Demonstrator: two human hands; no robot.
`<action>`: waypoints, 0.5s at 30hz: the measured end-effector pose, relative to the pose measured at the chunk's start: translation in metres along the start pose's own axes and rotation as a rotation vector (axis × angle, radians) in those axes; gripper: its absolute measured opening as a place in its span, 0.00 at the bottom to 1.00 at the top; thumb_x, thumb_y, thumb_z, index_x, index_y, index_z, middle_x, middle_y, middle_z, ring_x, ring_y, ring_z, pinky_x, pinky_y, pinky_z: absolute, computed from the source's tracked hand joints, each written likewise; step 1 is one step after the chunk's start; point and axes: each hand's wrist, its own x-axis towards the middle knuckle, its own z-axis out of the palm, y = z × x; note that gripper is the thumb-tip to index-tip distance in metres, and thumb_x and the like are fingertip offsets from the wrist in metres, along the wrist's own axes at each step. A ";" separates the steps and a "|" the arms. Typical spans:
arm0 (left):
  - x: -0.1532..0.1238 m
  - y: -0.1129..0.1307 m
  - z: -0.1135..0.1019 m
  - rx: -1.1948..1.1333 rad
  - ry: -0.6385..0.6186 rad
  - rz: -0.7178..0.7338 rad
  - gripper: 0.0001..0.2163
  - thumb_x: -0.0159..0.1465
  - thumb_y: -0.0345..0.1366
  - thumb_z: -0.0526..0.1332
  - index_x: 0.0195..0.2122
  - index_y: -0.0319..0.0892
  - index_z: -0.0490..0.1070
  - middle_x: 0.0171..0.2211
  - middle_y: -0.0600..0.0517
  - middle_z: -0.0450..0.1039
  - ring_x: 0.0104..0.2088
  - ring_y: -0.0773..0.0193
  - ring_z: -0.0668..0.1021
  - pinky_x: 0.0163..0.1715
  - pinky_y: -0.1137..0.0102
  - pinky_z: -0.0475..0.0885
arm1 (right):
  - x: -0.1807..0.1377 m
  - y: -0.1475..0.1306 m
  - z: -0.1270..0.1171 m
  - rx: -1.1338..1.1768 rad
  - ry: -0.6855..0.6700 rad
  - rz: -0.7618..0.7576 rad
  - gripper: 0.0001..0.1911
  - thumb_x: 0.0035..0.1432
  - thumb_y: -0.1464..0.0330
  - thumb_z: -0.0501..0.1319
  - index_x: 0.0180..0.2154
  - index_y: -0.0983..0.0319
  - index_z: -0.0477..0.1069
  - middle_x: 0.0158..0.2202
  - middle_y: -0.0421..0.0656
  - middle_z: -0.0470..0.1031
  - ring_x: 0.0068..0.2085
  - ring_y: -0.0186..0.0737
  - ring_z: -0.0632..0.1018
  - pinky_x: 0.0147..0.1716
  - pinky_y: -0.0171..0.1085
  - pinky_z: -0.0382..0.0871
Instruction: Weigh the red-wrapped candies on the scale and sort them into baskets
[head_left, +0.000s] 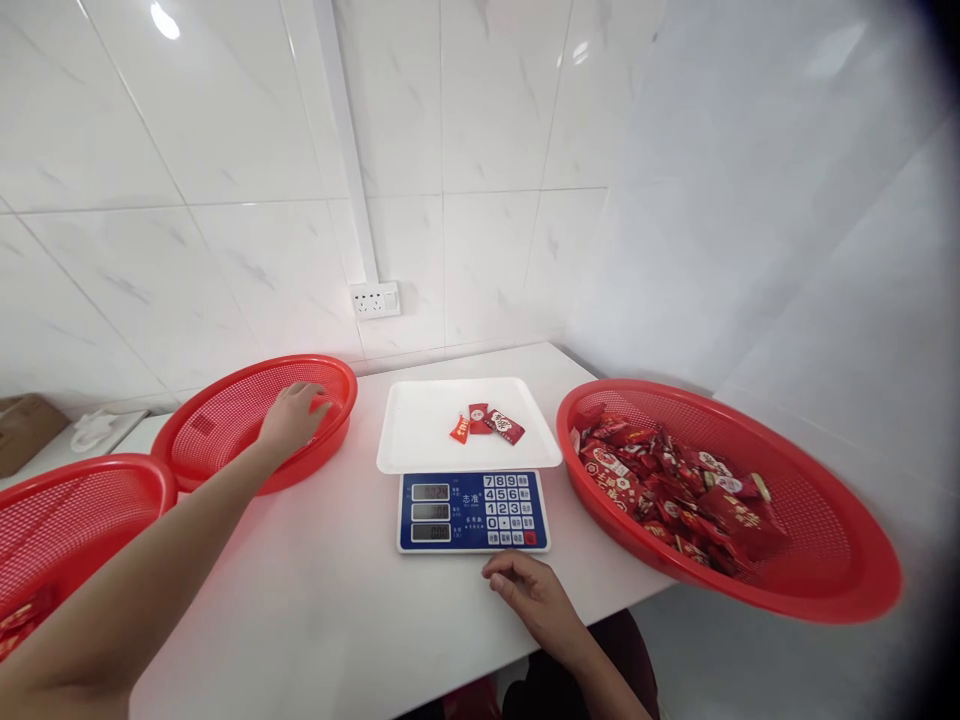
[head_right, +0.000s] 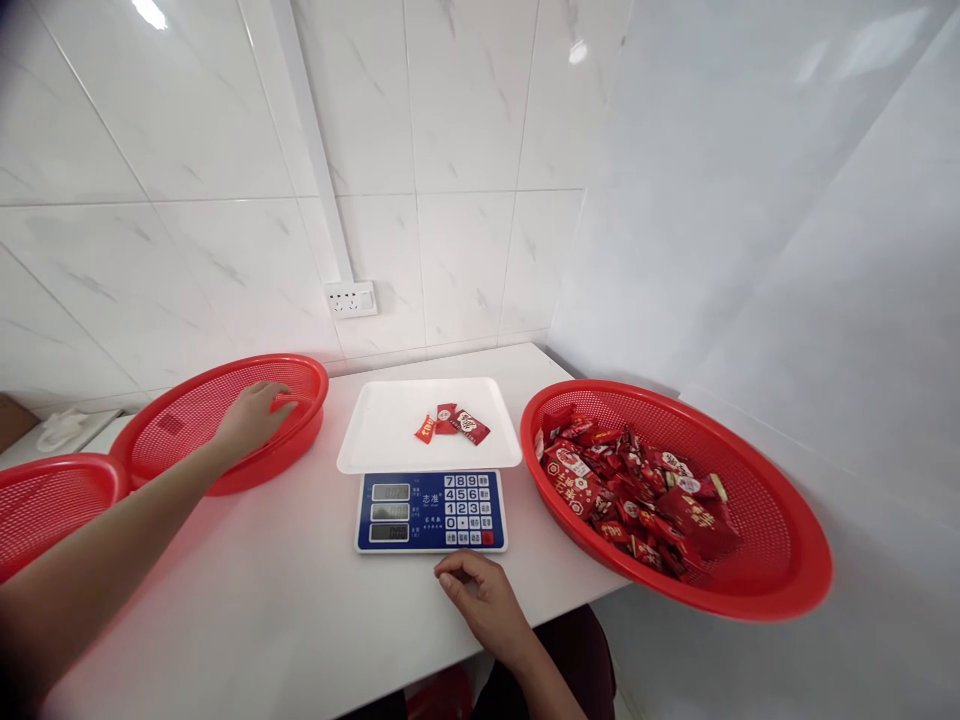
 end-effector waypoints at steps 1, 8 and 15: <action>0.001 0.011 0.002 -0.026 0.014 0.020 0.16 0.62 0.44 0.49 0.46 0.44 0.66 0.50 0.46 0.67 0.51 0.50 0.67 0.43 0.61 0.67 | 0.000 0.000 0.000 -0.002 -0.002 0.000 0.14 0.55 0.57 0.57 0.32 0.60 0.73 0.33 0.44 0.75 0.36 0.41 0.74 0.38 0.39 0.68; 0.000 0.115 0.043 -0.244 -0.031 0.321 0.12 0.61 0.42 0.53 0.43 0.45 0.68 0.40 0.48 0.72 0.47 0.56 0.69 0.44 0.64 0.66 | -0.001 0.000 0.001 0.002 0.010 -0.010 0.15 0.54 0.56 0.57 0.32 0.60 0.73 0.33 0.44 0.75 0.36 0.41 0.74 0.39 0.39 0.68; -0.007 0.182 0.070 -0.306 -0.236 0.415 0.22 0.58 0.42 0.57 0.53 0.47 0.60 0.49 0.46 0.66 0.51 0.51 0.68 0.47 0.60 0.64 | -0.001 -0.001 0.002 0.010 0.025 -0.015 0.15 0.54 0.56 0.57 0.32 0.61 0.73 0.32 0.44 0.75 0.35 0.41 0.74 0.37 0.38 0.68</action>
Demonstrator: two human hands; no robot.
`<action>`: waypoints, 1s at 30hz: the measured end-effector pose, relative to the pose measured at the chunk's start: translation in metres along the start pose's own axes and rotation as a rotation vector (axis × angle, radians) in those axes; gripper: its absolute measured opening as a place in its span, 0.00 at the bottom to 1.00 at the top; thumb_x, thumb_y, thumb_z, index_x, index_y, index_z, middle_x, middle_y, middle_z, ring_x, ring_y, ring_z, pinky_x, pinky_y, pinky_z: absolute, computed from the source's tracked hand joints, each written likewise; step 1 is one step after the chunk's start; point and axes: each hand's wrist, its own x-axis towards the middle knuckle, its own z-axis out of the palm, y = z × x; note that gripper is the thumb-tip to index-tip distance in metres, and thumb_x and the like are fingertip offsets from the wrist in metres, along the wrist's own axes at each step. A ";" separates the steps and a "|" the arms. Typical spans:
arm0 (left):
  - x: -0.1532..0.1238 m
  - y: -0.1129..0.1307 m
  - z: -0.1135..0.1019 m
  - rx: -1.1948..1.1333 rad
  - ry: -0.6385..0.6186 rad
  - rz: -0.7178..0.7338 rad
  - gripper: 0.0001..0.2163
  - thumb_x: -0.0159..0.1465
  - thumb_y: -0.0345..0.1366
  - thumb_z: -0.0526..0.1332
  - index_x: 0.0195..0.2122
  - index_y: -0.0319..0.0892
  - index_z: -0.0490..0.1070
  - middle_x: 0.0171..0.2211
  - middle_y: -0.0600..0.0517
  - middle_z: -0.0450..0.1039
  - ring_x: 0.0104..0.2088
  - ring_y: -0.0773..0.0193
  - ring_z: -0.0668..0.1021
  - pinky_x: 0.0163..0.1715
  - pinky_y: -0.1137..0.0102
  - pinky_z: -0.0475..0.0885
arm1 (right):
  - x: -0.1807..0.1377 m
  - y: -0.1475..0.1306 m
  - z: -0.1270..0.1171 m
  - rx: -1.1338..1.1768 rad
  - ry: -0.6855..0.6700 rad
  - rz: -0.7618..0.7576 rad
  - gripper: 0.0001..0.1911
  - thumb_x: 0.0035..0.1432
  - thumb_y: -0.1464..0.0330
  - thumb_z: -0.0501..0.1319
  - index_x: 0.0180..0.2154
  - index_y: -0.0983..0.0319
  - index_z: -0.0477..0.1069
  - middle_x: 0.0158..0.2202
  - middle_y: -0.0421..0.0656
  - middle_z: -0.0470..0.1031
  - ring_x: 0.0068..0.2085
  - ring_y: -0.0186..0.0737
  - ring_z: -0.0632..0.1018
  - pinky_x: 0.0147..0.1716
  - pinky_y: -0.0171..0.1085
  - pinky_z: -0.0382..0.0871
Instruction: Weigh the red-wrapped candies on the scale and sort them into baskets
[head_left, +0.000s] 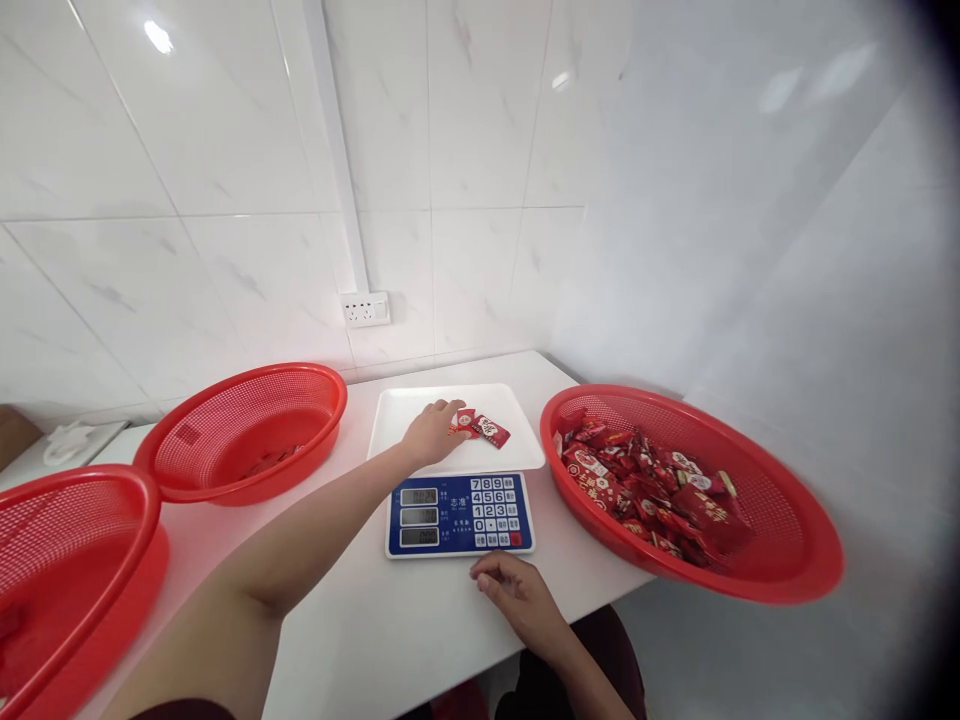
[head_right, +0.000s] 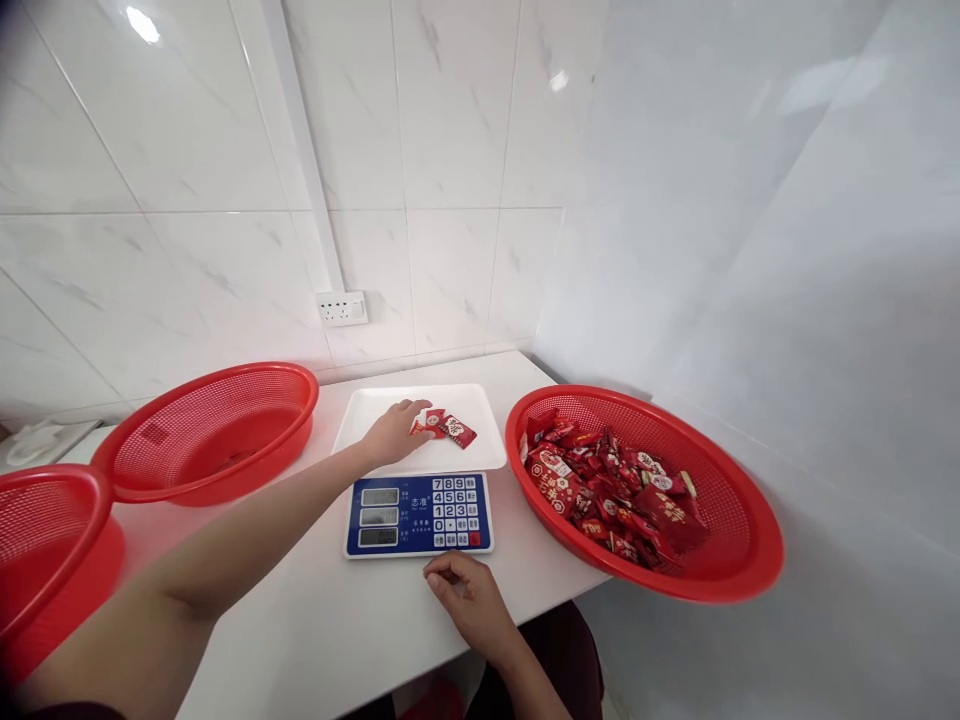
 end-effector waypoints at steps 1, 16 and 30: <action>0.001 0.002 0.002 -0.011 -0.022 -0.016 0.23 0.57 0.41 0.57 0.54 0.47 0.59 0.50 0.45 0.65 0.51 0.51 0.68 0.47 0.60 0.65 | 0.000 0.000 0.000 0.002 0.001 -0.003 0.16 0.54 0.56 0.57 0.32 0.61 0.73 0.31 0.44 0.75 0.35 0.41 0.74 0.37 0.38 0.68; 0.028 0.005 0.008 -0.158 0.019 -0.175 0.17 0.63 0.35 0.45 0.52 0.43 0.62 0.54 0.47 0.64 0.52 0.62 0.68 0.50 0.68 0.63 | 0.000 0.003 0.000 0.002 0.002 -0.012 0.15 0.55 0.57 0.56 0.32 0.61 0.73 0.31 0.44 0.74 0.34 0.40 0.72 0.36 0.38 0.66; 0.032 0.031 0.034 0.256 -0.078 0.063 0.21 0.59 0.53 0.49 0.44 0.44 0.67 0.47 0.47 0.68 0.50 0.53 0.67 0.47 0.59 0.63 | 0.000 0.004 0.001 0.016 0.010 0.009 0.17 0.54 0.56 0.56 0.31 0.62 0.73 0.30 0.44 0.73 0.33 0.40 0.72 0.34 0.38 0.65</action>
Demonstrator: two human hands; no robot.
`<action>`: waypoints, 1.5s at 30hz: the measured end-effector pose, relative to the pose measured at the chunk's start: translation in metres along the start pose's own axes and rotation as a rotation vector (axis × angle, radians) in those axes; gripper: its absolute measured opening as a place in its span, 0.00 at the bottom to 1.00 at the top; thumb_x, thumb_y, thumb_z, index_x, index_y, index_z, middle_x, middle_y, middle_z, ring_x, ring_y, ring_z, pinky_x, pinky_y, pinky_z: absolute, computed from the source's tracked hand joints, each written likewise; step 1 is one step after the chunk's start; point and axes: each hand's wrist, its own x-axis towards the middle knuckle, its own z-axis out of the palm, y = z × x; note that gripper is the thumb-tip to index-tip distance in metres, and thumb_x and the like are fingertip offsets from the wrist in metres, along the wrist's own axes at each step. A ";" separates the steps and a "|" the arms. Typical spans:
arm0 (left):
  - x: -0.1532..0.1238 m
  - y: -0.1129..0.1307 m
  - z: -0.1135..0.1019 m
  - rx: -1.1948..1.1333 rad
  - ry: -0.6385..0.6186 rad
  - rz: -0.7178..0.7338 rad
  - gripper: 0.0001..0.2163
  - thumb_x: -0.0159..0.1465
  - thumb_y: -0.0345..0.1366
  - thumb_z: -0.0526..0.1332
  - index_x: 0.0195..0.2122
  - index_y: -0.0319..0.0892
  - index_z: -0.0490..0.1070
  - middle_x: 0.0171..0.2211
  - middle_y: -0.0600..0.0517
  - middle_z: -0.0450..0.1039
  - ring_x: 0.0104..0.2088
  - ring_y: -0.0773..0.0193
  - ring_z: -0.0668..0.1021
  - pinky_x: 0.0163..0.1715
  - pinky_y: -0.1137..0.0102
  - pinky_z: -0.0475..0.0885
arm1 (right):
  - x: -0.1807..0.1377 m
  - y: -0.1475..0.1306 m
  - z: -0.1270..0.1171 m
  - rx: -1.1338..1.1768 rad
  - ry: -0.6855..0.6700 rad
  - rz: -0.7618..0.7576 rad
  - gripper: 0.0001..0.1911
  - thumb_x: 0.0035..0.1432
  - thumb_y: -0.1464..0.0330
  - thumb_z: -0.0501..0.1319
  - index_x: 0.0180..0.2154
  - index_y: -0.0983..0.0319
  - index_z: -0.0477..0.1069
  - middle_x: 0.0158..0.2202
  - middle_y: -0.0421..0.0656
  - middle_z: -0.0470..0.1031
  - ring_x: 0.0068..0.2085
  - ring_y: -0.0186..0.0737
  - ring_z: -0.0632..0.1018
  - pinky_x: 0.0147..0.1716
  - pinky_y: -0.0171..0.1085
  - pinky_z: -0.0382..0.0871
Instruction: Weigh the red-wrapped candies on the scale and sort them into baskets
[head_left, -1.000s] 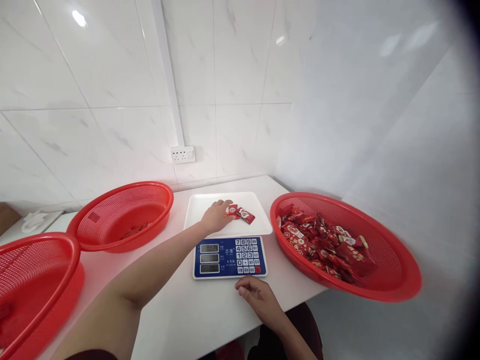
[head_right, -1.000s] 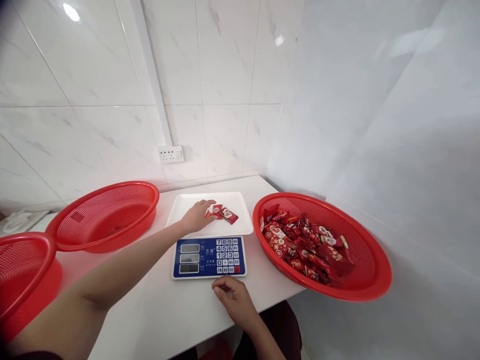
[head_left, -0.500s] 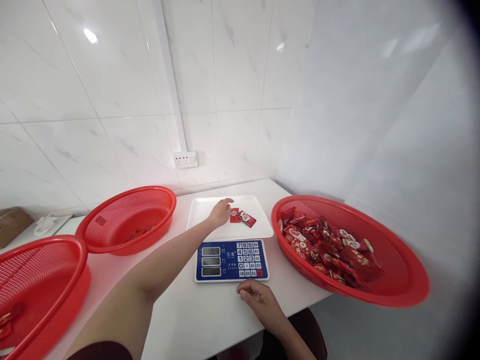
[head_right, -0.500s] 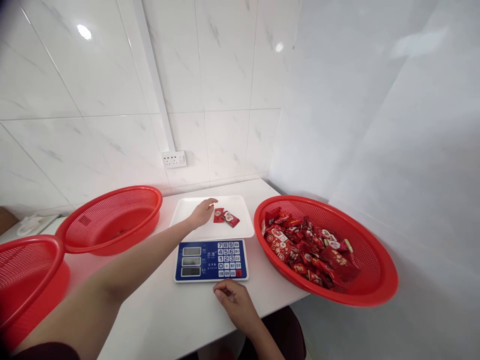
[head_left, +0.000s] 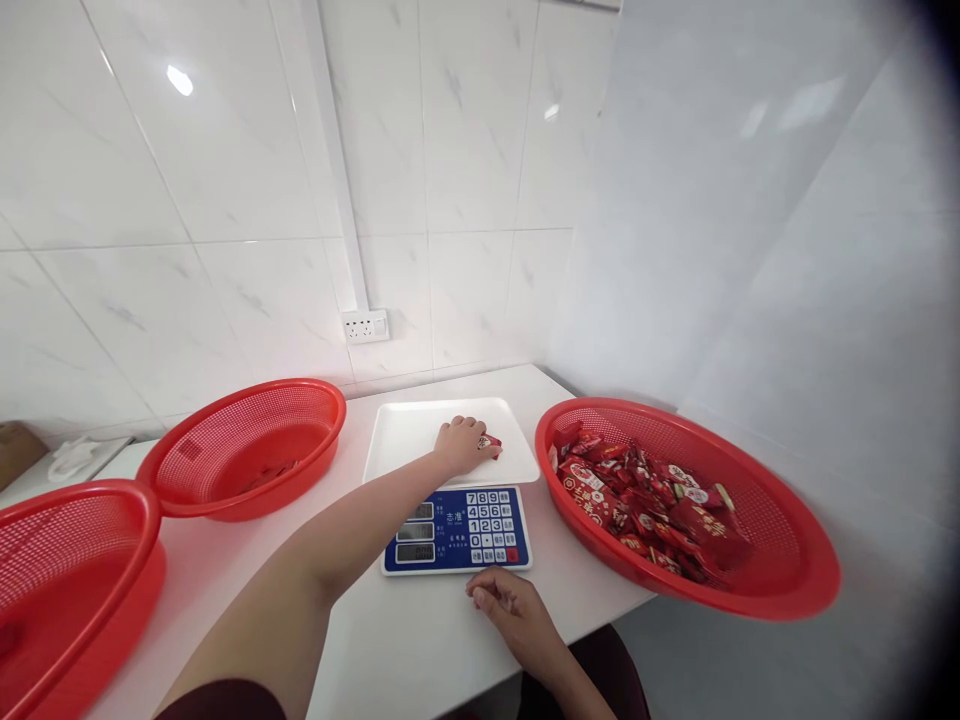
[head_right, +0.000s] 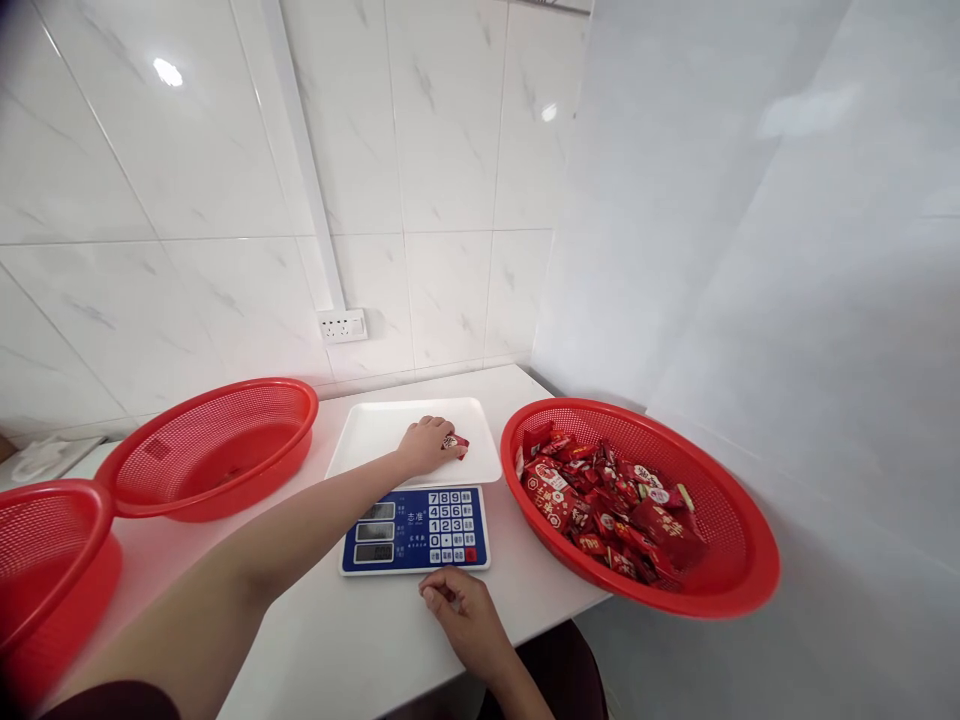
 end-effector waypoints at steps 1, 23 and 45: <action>0.000 0.000 -0.001 0.010 0.007 0.006 0.21 0.59 0.54 0.49 0.44 0.43 0.66 0.46 0.46 0.69 0.49 0.53 0.68 0.46 0.60 0.64 | 0.000 0.001 0.000 0.000 -0.001 0.001 0.16 0.54 0.56 0.56 0.31 0.62 0.73 0.30 0.44 0.73 0.33 0.40 0.72 0.35 0.38 0.65; -0.028 -0.062 -0.045 0.169 0.089 -0.014 0.20 0.59 0.56 0.50 0.41 0.45 0.62 0.40 0.50 0.72 0.36 0.59 0.76 0.27 0.71 0.62 | -0.002 0.002 -0.001 -0.028 0.005 0.007 0.14 0.56 0.58 0.55 0.32 0.61 0.72 0.31 0.43 0.73 0.34 0.40 0.72 0.36 0.37 0.64; -0.127 -0.103 -0.069 -0.085 0.648 -0.258 0.15 0.62 0.45 0.50 0.43 0.43 0.68 0.46 0.44 0.70 0.49 0.53 0.70 0.44 0.63 0.66 | -0.002 -0.013 0.005 -0.118 0.020 -0.047 0.12 0.56 0.61 0.55 0.30 0.60 0.74 0.30 0.43 0.75 0.34 0.40 0.74 0.35 0.37 0.67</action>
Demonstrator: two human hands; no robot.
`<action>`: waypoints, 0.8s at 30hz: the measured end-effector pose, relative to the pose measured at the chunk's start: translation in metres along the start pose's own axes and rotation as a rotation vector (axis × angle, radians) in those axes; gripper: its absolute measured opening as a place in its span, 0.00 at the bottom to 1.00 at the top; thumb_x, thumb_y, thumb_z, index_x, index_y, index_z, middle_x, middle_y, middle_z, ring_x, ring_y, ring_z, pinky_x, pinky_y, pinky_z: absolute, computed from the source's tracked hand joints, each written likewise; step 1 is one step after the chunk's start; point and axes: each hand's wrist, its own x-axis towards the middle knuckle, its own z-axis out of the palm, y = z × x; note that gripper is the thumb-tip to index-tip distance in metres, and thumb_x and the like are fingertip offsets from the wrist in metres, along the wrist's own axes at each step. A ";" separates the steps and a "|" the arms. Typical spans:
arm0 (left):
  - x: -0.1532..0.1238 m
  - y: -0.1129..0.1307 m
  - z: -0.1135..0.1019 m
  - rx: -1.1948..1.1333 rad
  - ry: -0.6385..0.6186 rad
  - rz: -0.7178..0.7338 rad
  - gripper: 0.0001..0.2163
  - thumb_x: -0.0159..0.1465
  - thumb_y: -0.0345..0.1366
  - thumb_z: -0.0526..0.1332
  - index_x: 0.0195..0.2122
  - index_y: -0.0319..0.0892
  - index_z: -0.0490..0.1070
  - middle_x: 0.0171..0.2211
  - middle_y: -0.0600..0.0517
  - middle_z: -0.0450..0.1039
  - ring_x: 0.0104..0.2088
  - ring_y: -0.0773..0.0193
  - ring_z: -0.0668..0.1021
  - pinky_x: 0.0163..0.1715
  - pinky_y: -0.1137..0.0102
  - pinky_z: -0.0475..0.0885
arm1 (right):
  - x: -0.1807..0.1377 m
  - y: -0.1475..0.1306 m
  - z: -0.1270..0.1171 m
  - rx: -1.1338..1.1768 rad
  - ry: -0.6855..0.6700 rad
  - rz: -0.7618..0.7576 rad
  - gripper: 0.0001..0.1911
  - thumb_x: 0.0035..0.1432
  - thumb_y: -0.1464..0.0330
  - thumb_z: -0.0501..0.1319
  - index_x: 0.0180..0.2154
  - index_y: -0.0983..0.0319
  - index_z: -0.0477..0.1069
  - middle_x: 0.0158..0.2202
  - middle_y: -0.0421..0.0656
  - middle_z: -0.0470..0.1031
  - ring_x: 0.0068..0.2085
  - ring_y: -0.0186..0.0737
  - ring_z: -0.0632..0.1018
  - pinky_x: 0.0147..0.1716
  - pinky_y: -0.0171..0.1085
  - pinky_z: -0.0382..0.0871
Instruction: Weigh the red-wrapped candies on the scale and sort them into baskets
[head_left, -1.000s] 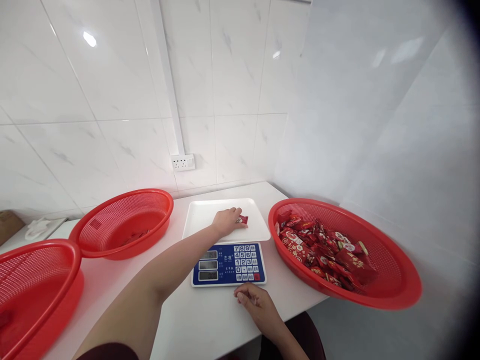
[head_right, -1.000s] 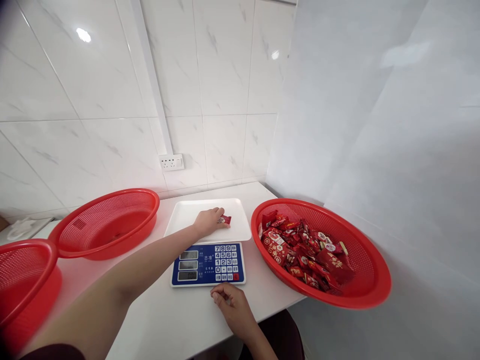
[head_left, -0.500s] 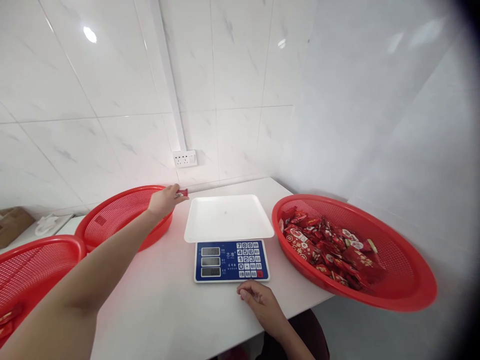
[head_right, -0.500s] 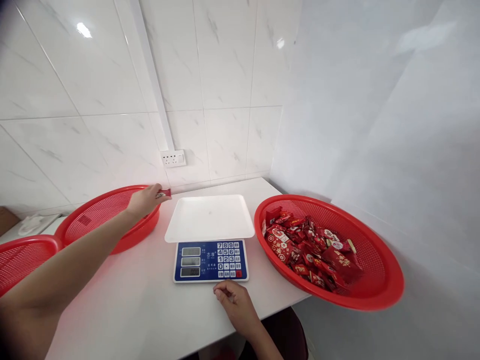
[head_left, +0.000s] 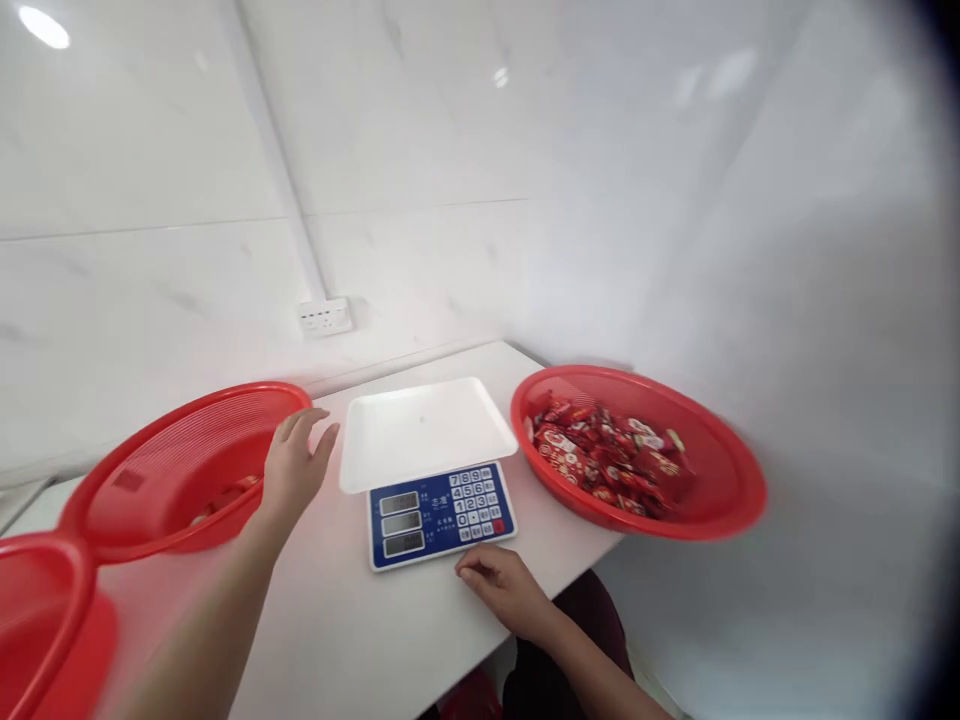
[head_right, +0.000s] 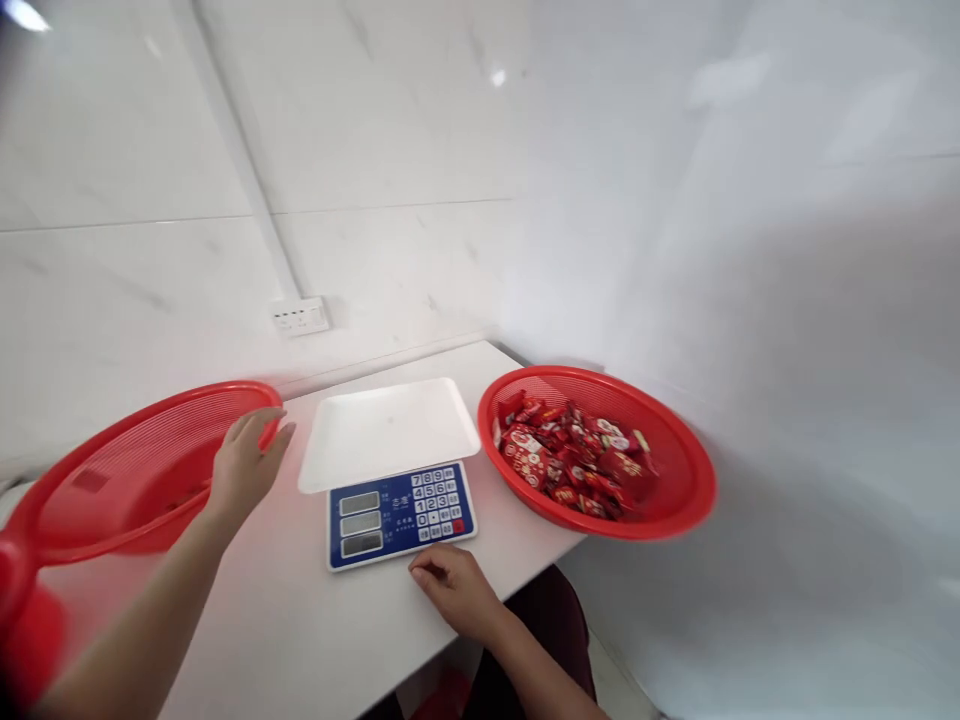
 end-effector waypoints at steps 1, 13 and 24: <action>-0.006 0.015 0.003 -0.089 0.025 0.011 0.15 0.61 0.45 0.51 0.43 0.43 0.68 0.46 0.45 0.71 0.49 0.53 0.70 0.42 0.64 0.67 | -0.001 -0.006 -0.003 -0.006 0.000 -0.015 0.12 0.56 0.61 0.55 0.30 0.60 0.74 0.30 0.43 0.75 0.34 0.39 0.74 0.35 0.37 0.67; -0.035 0.077 0.019 -0.926 -0.192 -0.284 0.14 0.54 0.46 0.61 0.37 0.44 0.70 0.34 0.50 0.75 0.36 0.58 0.78 0.37 0.64 0.73 | 0.019 -0.045 -0.176 -0.571 0.410 0.166 0.14 0.54 0.65 0.57 0.43 0.59 0.71 0.45 0.45 0.73 0.44 0.43 0.73 0.46 0.42 0.65; -0.024 0.049 0.025 -1.365 -0.147 -0.541 0.10 0.50 0.42 0.66 0.31 0.45 0.71 0.27 0.55 0.72 0.29 0.66 0.75 0.33 0.69 0.75 | 0.042 0.003 -0.224 -0.960 -0.001 0.715 0.53 0.30 0.57 0.71 0.59 0.56 0.56 0.65 0.52 0.44 0.58 0.64 0.59 0.51 0.49 0.59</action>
